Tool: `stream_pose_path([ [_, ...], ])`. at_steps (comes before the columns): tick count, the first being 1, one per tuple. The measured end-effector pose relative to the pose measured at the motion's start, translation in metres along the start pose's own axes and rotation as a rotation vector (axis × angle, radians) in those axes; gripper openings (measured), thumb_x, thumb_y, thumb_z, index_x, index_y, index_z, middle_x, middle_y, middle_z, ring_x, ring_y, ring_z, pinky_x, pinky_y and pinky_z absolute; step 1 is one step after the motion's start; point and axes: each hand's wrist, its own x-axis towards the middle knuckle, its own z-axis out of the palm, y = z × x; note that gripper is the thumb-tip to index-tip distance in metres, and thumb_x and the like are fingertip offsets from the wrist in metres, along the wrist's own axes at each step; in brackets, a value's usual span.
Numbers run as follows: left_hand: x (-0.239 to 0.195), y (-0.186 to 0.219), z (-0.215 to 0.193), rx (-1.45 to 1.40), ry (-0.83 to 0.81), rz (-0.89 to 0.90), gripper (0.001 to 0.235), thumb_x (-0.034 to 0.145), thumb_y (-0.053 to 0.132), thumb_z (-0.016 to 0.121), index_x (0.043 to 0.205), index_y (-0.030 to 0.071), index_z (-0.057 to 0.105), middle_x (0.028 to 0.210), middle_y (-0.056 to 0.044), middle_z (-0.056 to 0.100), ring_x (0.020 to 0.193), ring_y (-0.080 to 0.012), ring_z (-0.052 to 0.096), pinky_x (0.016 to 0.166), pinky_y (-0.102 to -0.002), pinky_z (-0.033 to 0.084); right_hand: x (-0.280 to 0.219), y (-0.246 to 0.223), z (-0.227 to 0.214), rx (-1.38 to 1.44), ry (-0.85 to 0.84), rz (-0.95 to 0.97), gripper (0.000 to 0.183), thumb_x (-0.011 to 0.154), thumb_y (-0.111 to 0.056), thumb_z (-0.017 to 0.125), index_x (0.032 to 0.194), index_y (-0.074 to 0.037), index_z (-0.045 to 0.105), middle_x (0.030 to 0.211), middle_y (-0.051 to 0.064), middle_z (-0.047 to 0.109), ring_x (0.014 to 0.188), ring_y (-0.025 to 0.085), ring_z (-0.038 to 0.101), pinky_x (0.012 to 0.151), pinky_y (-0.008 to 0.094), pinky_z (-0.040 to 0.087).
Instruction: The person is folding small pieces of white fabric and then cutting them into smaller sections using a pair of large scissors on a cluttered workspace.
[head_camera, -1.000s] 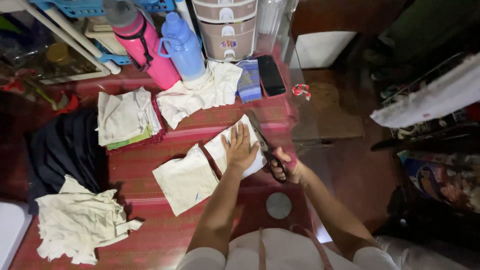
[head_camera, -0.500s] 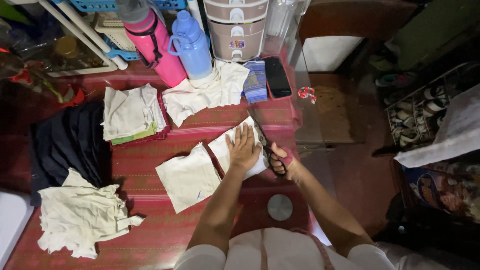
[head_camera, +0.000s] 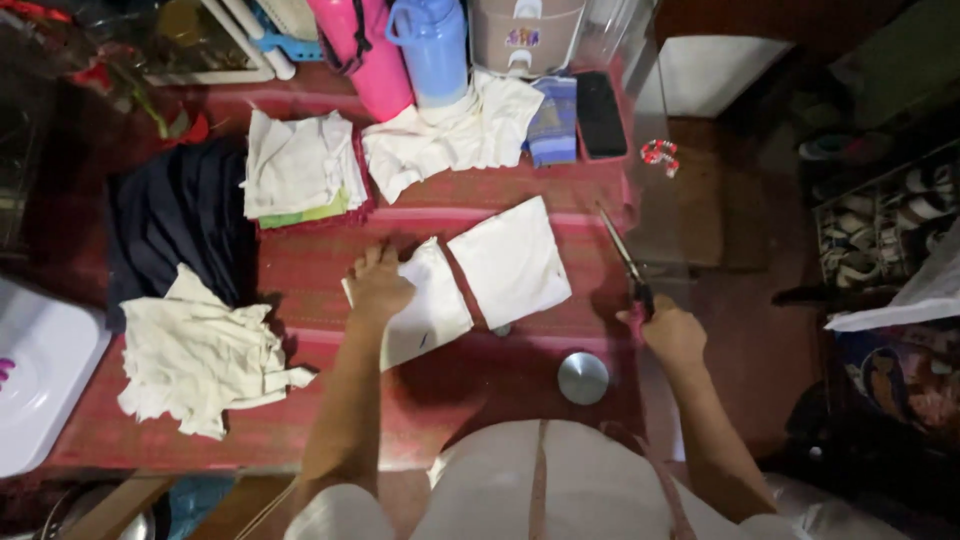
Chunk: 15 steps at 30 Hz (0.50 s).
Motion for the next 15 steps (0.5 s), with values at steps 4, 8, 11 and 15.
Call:
stream_pose_path([
  [4, 0.009, -0.019, 0.005, 0.0, -0.029, -0.024, 0.07, 0.075, 0.052, 0.062, 0.139, 0.029, 0.044, 0.146, -0.009, 0.057, 0.139, -0.0342, 0.048, 0.107, -0.059, 0.033, 0.014, 0.03, 0.056, -0.316, 0.743, -0.3, 0.036, 0.087, -0.057, 0.055, 0.079, -0.022, 0.052, 0.055, 0.008, 0.055, 0.053, 0.031, 0.067, 0.046, 0.037, 0.05],
  [8, -0.001, -0.006, -0.001, 0.085, -0.18, 0.24, 0.054, 0.086, 0.049, 0.066, 0.136, 0.03, 0.059, 0.135, -0.008, 0.065, 0.126, -0.0372, 0.061, 0.098, -0.057, 0.05, 0.012, 0.014, 0.02, -0.117, 0.065, -0.127, 0.051, 0.084, -0.046, 0.065, 0.115, -0.006, 0.058, 0.108, 0.029, 0.068, 0.106, 0.047, 0.069, 0.092, 0.054, 0.057],
  [11, -0.053, 0.028, -0.046, -0.008, -0.244, 0.458, 0.046, 0.096, 0.038, 0.062, 0.137, 0.018, 0.056, 0.126, -0.019, 0.069, 0.122, -0.0413, 0.064, 0.099, -0.056, 0.052, 0.009, 0.01, 0.005, -0.113, -0.144, -0.12, 0.066, 0.083, -0.044, 0.071, 0.131, -0.003, 0.054, 0.131, 0.031, 0.063, 0.123, 0.046, 0.064, 0.105, 0.052, 0.053],
  [15, -0.121, 0.073, -0.106, -0.16, -0.269, 0.819, 0.033, 0.093, 0.034, 0.069, 0.119, 0.017, 0.062, 0.109, -0.021, 0.074, 0.112, -0.0441, 0.067, 0.091, -0.054, 0.055, 0.003, 0.013, 0.018, -0.17, -0.018, -0.192, 0.062, 0.087, -0.044, 0.07, 0.125, 0.002, 0.055, 0.12, 0.032, 0.065, 0.114, 0.046, 0.068, 0.1, 0.051, 0.057],
])
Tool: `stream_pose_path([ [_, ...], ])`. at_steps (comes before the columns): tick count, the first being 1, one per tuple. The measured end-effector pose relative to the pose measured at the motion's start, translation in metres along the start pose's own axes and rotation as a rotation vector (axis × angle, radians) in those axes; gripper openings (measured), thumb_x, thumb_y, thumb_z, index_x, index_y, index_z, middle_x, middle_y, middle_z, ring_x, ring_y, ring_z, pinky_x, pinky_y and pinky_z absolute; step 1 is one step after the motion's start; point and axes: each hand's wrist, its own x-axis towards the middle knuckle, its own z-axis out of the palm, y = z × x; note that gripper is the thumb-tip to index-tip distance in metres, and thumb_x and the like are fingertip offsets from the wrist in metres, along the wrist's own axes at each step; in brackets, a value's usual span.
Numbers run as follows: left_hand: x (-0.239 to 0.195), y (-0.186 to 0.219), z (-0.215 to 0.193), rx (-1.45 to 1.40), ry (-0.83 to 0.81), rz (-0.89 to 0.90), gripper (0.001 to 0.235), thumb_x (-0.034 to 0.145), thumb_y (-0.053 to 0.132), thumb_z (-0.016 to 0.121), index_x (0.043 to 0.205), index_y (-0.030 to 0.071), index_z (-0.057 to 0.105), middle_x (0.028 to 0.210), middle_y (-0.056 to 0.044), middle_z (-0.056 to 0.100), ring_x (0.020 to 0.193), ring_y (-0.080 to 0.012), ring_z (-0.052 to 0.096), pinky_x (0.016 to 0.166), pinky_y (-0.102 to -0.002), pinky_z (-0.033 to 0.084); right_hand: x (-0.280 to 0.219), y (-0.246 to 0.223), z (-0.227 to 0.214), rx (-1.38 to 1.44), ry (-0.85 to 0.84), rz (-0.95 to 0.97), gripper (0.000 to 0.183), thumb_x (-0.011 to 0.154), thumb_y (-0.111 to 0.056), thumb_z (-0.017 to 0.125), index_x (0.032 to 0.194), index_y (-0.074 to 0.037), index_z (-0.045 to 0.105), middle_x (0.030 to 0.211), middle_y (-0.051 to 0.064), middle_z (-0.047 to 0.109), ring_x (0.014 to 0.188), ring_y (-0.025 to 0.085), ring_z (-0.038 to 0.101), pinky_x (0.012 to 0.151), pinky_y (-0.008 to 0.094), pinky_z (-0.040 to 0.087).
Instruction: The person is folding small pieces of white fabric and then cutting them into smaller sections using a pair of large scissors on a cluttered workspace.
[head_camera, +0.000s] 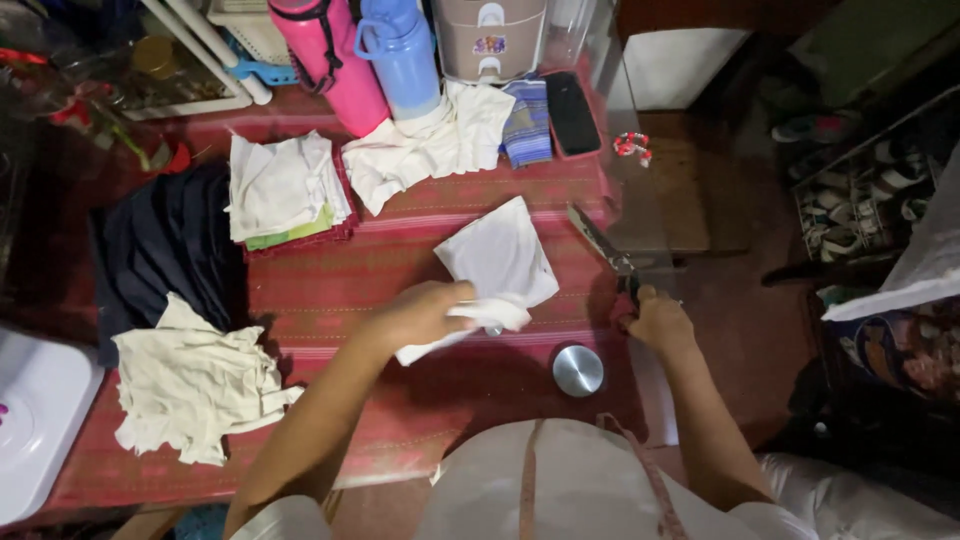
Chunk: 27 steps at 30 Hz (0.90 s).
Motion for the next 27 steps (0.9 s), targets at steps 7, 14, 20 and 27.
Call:
stream_pose_path([
  [7, 0.105, -0.014, -0.015, -0.118, 0.073, 0.195, 0.037, 0.093, 0.029, 0.068, 0.117, 0.004, 0.056, 0.11, -0.033, 0.067, 0.111, -0.0533, 0.062, 0.09, -0.058, 0.05, -0.003, -0.007, -0.007, 0.033, -0.039, 0.052, 0.056, 0.09, -0.039, 0.063, 0.131, -0.002, 0.054, 0.125, 0.028, 0.064, 0.117, 0.042, 0.067, 0.1, 0.049, 0.057],
  [14, 0.194, -0.108, 0.037, -0.028, 0.204, -0.149, 0.058, 0.088, 0.027, 0.075, 0.14, 0.017, 0.053, 0.137, -0.014, 0.061, 0.132, -0.0314, 0.058, 0.111, -0.043, 0.049, 0.008, -0.002, -0.004, 0.106, -0.129, 0.116, 0.061, 0.085, -0.036, 0.062, 0.139, -0.009, 0.05, 0.136, 0.025, 0.059, 0.126, 0.044, 0.061, 0.106, 0.05, 0.052],
  [20, 0.194, -0.118, 0.029, -0.064, 0.286, -0.199, 0.063, 0.085, 0.022, 0.078, 0.143, 0.02, 0.053, 0.139, -0.01, 0.063, 0.13, -0.0298, 0.06, 0.108, -0.044, 0.05, -0.004, -0.012, -0.016, 0.167, -0.054, 0.109, 0.054, 0.081, -0.024, 0.065, 0.13, -0.005, 0.057, 0.126, 0.026, 0.065, 0.119, 0.043, 0.066, 0.101, 0.05, 0.056],
  [27, 0.161, -0.078, 0.022, 0.114, 0.211, -0.424, 0.057, 0.09, 0.033, 0.067, 0.14, 0.012, 0.051, 0.142, -0.017, 0.051, 0.132, -0.0386, 0.054, 0.104, -0.054, 0.052, 0.004, -0.003, 0.004, 0.05, -0.012, 0.035, 0.049, 0.082, -0.031, 0.068, 0.12, -0.001, 0.061, 0.125, 0.03, 0.064, 0.117, 0.047, 0.066, 0.098, 0.05, 0.058],
])
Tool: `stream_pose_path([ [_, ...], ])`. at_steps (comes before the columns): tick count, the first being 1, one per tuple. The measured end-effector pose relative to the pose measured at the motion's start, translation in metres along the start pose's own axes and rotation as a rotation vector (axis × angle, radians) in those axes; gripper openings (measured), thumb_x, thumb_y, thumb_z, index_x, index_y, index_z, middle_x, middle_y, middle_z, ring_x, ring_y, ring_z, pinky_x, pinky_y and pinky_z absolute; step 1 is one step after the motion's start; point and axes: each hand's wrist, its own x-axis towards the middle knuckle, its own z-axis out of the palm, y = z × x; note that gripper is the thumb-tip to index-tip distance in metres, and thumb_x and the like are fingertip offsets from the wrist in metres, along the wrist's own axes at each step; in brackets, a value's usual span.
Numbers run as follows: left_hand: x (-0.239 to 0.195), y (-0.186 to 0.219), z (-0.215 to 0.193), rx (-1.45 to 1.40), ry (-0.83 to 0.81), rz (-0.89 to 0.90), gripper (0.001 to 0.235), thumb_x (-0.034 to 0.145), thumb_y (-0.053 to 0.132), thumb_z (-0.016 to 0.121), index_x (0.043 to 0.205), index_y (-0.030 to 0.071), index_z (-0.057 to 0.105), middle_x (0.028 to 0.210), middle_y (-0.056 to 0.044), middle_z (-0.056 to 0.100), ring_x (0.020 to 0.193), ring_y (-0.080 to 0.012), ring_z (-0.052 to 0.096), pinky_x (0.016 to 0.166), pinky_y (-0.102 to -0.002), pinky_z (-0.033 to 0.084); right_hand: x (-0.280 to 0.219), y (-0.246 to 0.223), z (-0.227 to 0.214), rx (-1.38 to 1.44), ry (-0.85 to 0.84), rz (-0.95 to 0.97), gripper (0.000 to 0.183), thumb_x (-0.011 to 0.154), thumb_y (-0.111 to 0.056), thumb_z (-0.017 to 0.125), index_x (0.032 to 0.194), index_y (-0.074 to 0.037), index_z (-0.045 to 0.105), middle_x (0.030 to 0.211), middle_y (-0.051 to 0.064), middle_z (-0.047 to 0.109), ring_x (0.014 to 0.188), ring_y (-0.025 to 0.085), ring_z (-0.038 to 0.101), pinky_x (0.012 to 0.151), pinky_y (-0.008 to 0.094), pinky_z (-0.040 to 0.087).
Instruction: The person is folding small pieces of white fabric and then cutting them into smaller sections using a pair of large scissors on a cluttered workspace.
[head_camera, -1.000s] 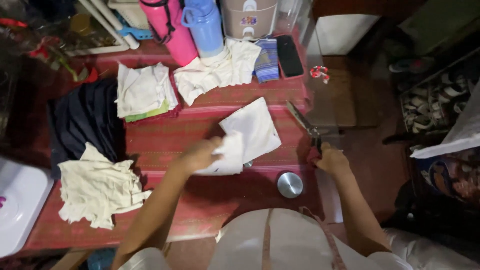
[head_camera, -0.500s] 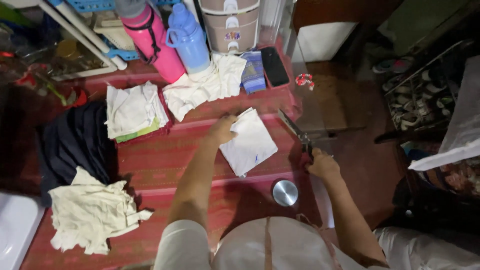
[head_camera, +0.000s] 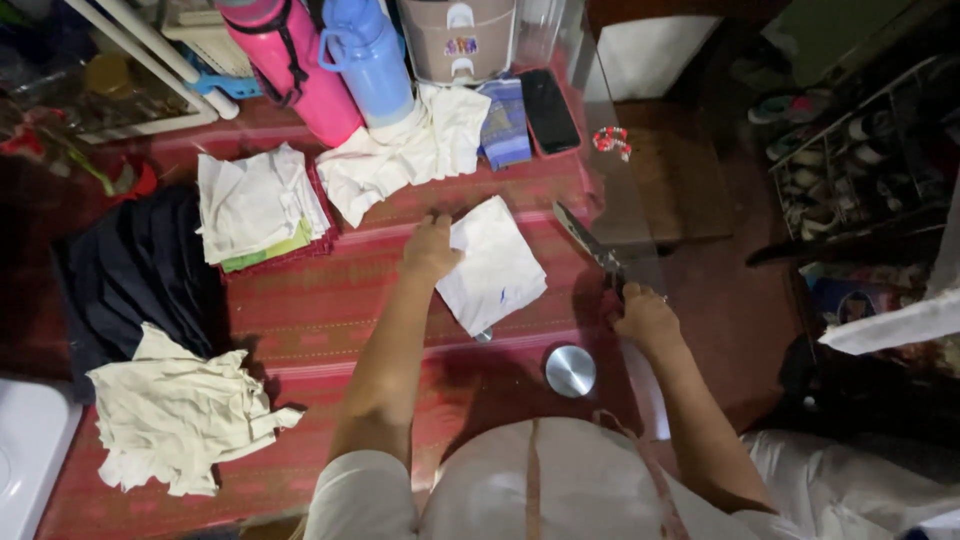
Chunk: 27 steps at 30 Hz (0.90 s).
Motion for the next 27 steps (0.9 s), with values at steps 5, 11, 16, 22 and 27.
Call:
stream_pose_path([
  [5, -0.002, -0.008, 0.017, 0.031, -0.059, -0.066, 0.056, 0.091, 0.043, 0.062, 0.139, 0.018, 0.047, 0.139, -0.01, 0.06, 0.133, -0.0308, 0.058, 0.102, -0.058, 0.048, -0.021, -0.038, 0.009, -0.029, 0.358, -0.162, 0.04, 0.086, -0.037, 0.069, 0.115, -0.008, 0.071, 0.115, 0.022, 0.066, 0.111, 0.045, 0.067, 0.094, 0.051, 0.056],
  [11, -0.035, -0.001, 0.018, 0.014, -0.008, -0.069, 0.044, 0.091, 0.041, 0.062, 0.127, 0.015, 0.059, 0.132, -0.012, 0.067, 0.126, -0.034, 0.062, 0.1, -0.057, 0.051, 0.017, -0.111, 0.074, 0.16, 0.661, -0.637, 0.03, 0.079, -0.03, 0.078, 0.107, -0.022, 0.076, 0.105, 0.007, 0.07, 0.101, 0.034, 0.071, 0.088, 0.045, 0.057],
  [16, -0.039, -0.014, 0.046, 0.025, 0.103, -0.086, 0.044, 0.089, 0.044, 0.066, 0.122, 0.016, 0.063, 0.132, -0.01, 0.062, 0.126, -0.036, 0.059, 0.096, -0.057, 0.052, 0.042, -0.113, 0.103, 0.177, 0.711, -0.642, 0.018, 0.076, -0.024, 0.079, 0.093, -0.024, 0.074, 0.097, 0.002, 0.07, 0.098, 0.033, 0.072, 0.085, 0.043, 0.056],
  [22, -0.061, -0.02, 0.05, -0.015, 0.259, -0.099, 0.035, 0.087, 0.035, 0.072, 0.113, 0.011, 0.067, 0.122, -0.011, 0.063, 0.124, -0.0348, 0.056, 0.094, -0.054, 0.053, 0.03, -0.026, 0.029, 0.692, 0.543, -0.192, 0.014, 0.087, -0.043, 0.079, 0.094, -0.035, 0.071, 0.091, -0.002, 0.072, 0.101, 0.026, 0.07, 0.091, 0.039, 0.053],
  [27, -0.081, -0.035, 0.034, -0.479, 0.037, -0.248, 0.061, 0.091, 0.05, 0.062, 0.135, 0.008, 0.056, 0.129, -0.022, 0.068, 0.128, -0.0402, 0.061, 0.102, -0.054, 0.052, 0.027, 0.048, -0.027, 0.251, 1.113, -0.169, 0.073, 0.076, -0.009, 0.089, 0.142, -0.004, 0.058, 0.124, 0.028, 0.058, 0.108, 0.051, 0.064, 0.086, 0.057, 0.058],
])
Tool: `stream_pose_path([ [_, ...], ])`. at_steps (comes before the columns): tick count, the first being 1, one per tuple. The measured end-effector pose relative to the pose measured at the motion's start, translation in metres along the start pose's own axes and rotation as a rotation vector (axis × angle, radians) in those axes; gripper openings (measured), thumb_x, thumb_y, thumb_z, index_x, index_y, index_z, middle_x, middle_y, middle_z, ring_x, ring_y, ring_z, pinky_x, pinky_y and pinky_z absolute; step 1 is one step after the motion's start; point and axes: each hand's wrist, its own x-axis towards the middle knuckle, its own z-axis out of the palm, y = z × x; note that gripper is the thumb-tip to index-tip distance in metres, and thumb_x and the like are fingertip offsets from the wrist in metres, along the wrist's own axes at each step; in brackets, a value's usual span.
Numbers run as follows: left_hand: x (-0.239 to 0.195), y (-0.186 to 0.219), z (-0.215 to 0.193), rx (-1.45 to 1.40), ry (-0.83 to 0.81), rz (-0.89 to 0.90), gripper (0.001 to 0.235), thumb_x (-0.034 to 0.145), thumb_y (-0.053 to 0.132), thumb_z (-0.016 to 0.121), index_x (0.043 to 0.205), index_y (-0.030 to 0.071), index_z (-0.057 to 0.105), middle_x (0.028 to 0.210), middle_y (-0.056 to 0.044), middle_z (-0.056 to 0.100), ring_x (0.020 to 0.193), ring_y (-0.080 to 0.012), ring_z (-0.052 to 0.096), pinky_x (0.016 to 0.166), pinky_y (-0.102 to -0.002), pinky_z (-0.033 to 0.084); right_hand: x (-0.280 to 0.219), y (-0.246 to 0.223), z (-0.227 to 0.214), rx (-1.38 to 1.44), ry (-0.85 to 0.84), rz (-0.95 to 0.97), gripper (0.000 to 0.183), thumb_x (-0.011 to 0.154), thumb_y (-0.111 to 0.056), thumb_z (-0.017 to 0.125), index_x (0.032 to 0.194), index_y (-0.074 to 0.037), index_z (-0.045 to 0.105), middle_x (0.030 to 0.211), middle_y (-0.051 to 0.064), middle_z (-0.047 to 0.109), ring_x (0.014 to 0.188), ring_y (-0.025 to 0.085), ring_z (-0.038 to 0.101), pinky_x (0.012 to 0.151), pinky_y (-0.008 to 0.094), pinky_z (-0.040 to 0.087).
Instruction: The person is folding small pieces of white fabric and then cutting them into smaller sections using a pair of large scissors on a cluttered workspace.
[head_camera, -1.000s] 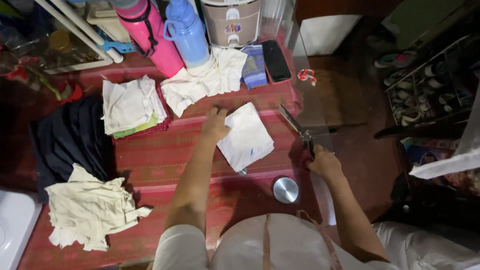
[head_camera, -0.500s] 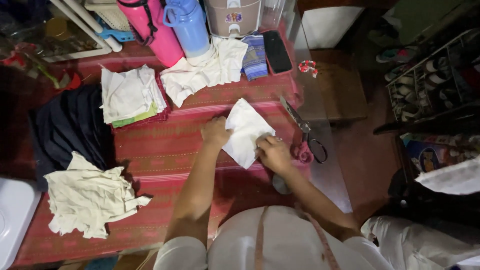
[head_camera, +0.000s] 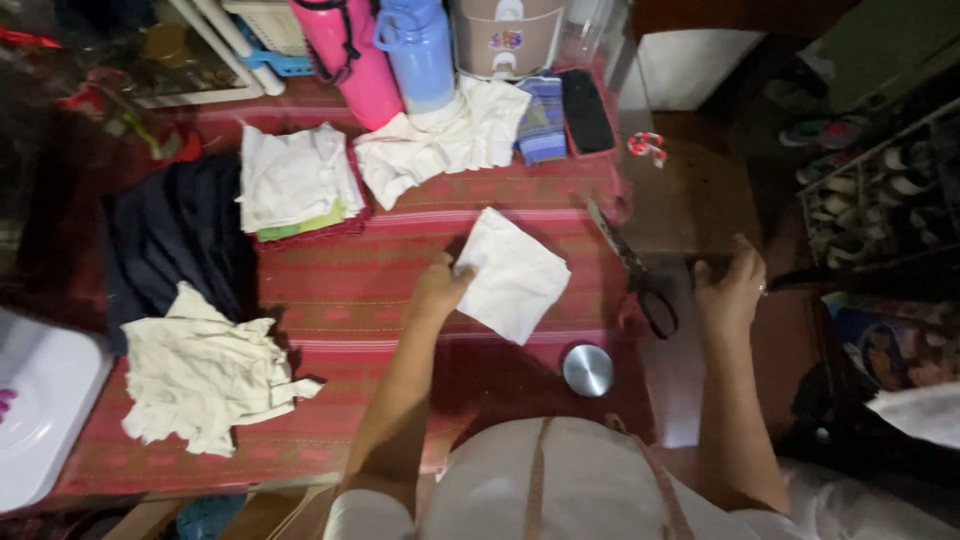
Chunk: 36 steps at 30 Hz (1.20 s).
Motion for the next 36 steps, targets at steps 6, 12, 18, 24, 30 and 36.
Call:
stream_pose_path([
  [6, 0.01, 0.021, 0.001, 0.178, -0.029, 0.067, 0.054, 0.09, 0.033, 0.065, 0.14, 0.021, 0.052, 0.131, -0.015, 0.068, 0.127, -0.0347, 0.063, 0.102, -0.051, 0.054, -0.015, -0.192, 0.008, 0.278, -0.349, -0.505, 0.042, 0.076, -0.014, 0.073, 0.117, -0.002, 0.071, 0.11, 0.024, 0.069, 0.11, 0.048, 0.064, 0.095, 0.057, 0.051],
  [12, 0.036, -0.016, -0.042, -0.561, 0.884, 0.145, 0.021, 0.084, 0.019, 0.078, 0.097, 0.003, 0.075, 0.087, -0.023, 0.068, 0.094, -0.0359, 0.068, 0.08, -0.043, 0.053, -0.076, -0.218, 0.099, 0.037, -0.788, -0.662, 0.07, 0.098, -0.064, 0.043, 0.159, -0.032, 0.035, 0.168, 0.009, 0.027, 0.155, 0.036, 0.021, 0.12, 0.068, 0.013],
  [18, 0.043, -0.032, -0.136, -1.578, 0.858, -0.349, 0.096, 0.083, 0.026, 0.088, 0.152, 0.003, 0.026, 0.154, -0.023, 0.037, 0.146, -0.042, 0.04, 0.119, -0.064, 0.028, -0.079, -0.225, 0.091, -0.016, -0.801, -0.537, 0.07, 0.098, -0.071, 0.038, 0.158, -0.035, 0.037, 0.167, 0.007, 0.029, 0.154, 0.035, 0.023, 0.121, 0.066, 0.012],
  [24, 0.128, -0.083, -0.131, -1.72, 0.994, -0.396, 0.098, 0.061, 0.006, 0.102, 0.135, -0.01, 0.041, 0.126, -0.03, 0.055, 0.115, -0.0471, 0.064, 0.098, -0.053, 0.053, -0.109, -0.206, 0.098, -0.059, -0.58, -0.517, 0.074, 0.093, -0.071, 0.047, 0.158, -0.037, 0.037, 0.164, 0.008, 0.036, 0.149, 0.038, 0.033, 0.116, 0.067, 0.024],
  [30, 0.151, -0.113, -0.107, -1.685, 0.94, -0.419, 0.062, 0.074, 0.006, 0.088, 0.118, -0.012, 0.048, 0.088, -0.022, 0.05, 0.071, -0.0359, 0.06, 0.094, -0.064, 0.052, -0.114, -0.195, 0.084, -0.087, -0.754, -0.456, 0.075, 0.095, -0.074, 0.043, 0.161, -0.04, 0.028, 0.167, 0.005, 0.028, 0.153, 0.036, 0.023, 0.119, 0.067, 0.014],
  [36, 0.1, -0.148, -0.036, -1.632, 0.896, -0.366, 0.067, 0.083, 0.007, 0.081, 0.14, 0.011, 0.045, 0.116, -0.017, 0.056, 0.095, -0.0351, 0.066, 0.096, -0.061, 0.055, -0.111, -0.185, 0.081, 0.046, -0.787, -0.434, 0.076, 0.085, -0.066, 0.065, 0.151, -0.034, 0.047, 0.162, 0.008, 0.037, 0.15, 0.037, 0.031, 0.115, 0.068, 0.027],
])
